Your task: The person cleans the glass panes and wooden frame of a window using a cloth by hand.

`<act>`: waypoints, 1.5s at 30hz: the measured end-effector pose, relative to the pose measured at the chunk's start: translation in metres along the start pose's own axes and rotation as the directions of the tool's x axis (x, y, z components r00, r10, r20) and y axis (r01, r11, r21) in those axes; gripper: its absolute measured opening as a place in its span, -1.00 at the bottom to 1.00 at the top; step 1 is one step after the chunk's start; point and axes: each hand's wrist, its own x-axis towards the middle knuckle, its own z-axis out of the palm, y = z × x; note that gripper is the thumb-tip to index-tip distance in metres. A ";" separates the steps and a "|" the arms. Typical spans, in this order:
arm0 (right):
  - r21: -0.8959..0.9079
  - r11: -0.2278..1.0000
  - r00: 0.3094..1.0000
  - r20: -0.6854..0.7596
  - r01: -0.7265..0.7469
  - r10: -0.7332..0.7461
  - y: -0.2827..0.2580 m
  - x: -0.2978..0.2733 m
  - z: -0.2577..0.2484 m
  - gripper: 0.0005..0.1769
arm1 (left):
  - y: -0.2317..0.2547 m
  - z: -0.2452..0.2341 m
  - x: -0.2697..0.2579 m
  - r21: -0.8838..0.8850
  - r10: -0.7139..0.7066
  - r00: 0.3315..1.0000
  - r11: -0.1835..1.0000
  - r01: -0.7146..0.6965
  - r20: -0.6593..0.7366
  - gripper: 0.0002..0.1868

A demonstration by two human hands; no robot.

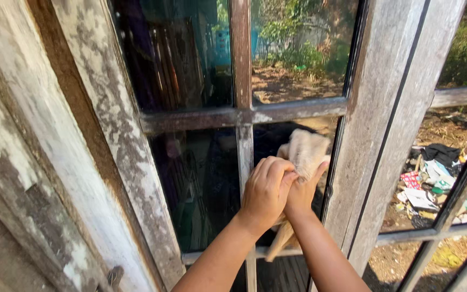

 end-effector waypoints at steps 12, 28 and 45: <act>0.062 0.877 0.842 -0.318 0.477 -0.436 0.030 0.010 -0.032 -0.49 | -0.102 -0.002 0.032 0.675 0.146 0.987 0.735 -0.067 -0.061 -0.48; -0.200 0.943 0.859 -0.393 0.267 -0.327 0.049 0.043 -0.014 -0.32 | -0.104 0.017 0.036 0.742 0.219 0.954 0.671 0.006 -0.206 -0.56; -0.303 0.896 0.810 -0.400 0.325 -0.429 0.057 0.046 -0.022 -0.31 | -0.102 0.015 0.036 0.726 0.219 0.955 0.688 -0.005 -0.200 -0.56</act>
